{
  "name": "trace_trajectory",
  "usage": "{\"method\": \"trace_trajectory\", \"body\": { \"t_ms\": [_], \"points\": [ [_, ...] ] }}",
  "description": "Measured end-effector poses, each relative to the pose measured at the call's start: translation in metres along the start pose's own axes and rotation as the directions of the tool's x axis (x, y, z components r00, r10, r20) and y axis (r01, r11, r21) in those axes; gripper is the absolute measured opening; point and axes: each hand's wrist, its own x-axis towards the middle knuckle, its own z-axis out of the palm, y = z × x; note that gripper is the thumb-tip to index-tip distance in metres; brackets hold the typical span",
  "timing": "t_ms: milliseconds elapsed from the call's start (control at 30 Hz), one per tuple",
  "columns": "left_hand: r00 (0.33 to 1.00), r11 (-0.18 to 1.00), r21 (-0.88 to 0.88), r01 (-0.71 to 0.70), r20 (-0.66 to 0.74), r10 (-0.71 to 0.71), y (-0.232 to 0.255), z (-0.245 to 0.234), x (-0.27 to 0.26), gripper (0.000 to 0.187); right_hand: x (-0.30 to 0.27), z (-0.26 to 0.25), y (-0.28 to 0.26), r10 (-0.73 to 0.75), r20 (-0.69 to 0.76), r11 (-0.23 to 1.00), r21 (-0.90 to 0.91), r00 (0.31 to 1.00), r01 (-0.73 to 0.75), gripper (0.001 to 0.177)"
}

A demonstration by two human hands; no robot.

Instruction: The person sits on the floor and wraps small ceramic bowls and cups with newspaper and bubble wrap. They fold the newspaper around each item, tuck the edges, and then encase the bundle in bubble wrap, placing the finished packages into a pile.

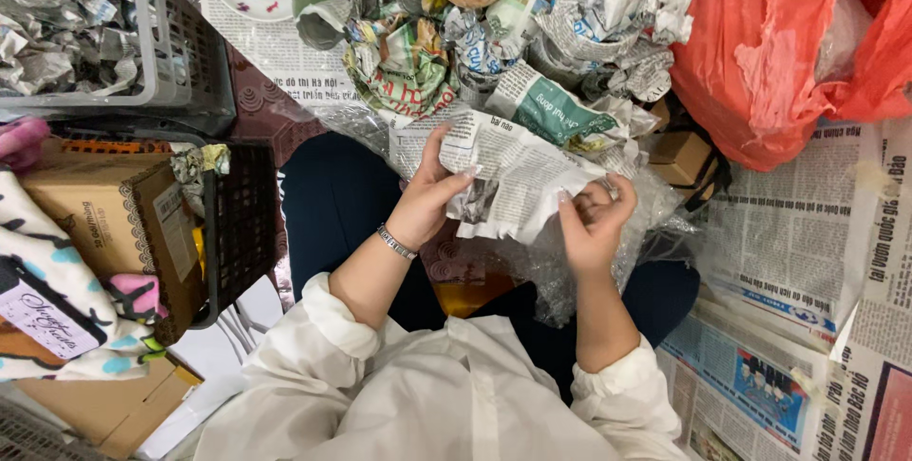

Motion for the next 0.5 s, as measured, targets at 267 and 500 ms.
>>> {"method": "trace_trajectory", "body": {
  "t_ms": [267, 500],
  "points": [
    [0.998, 0.998, 0.008, -0.059, 0.029, 0.059, 0.005, 0.005, 0.000, 0.051, 0.004, 0.000, -0.004, -0.302, 0.104, 0.821, -0.477, 0.947, 0.314, 0.086],
    [0.984, 0.957, -0.231, 0.176, 0.017, -0.177, -0.018, -0.027, -0.002, 0.040, 0.002, 0.008, -0.033, -0.408, 0.147, 0.544, -0.753, 0.901, 0.370, 0.095]
  ]
}}
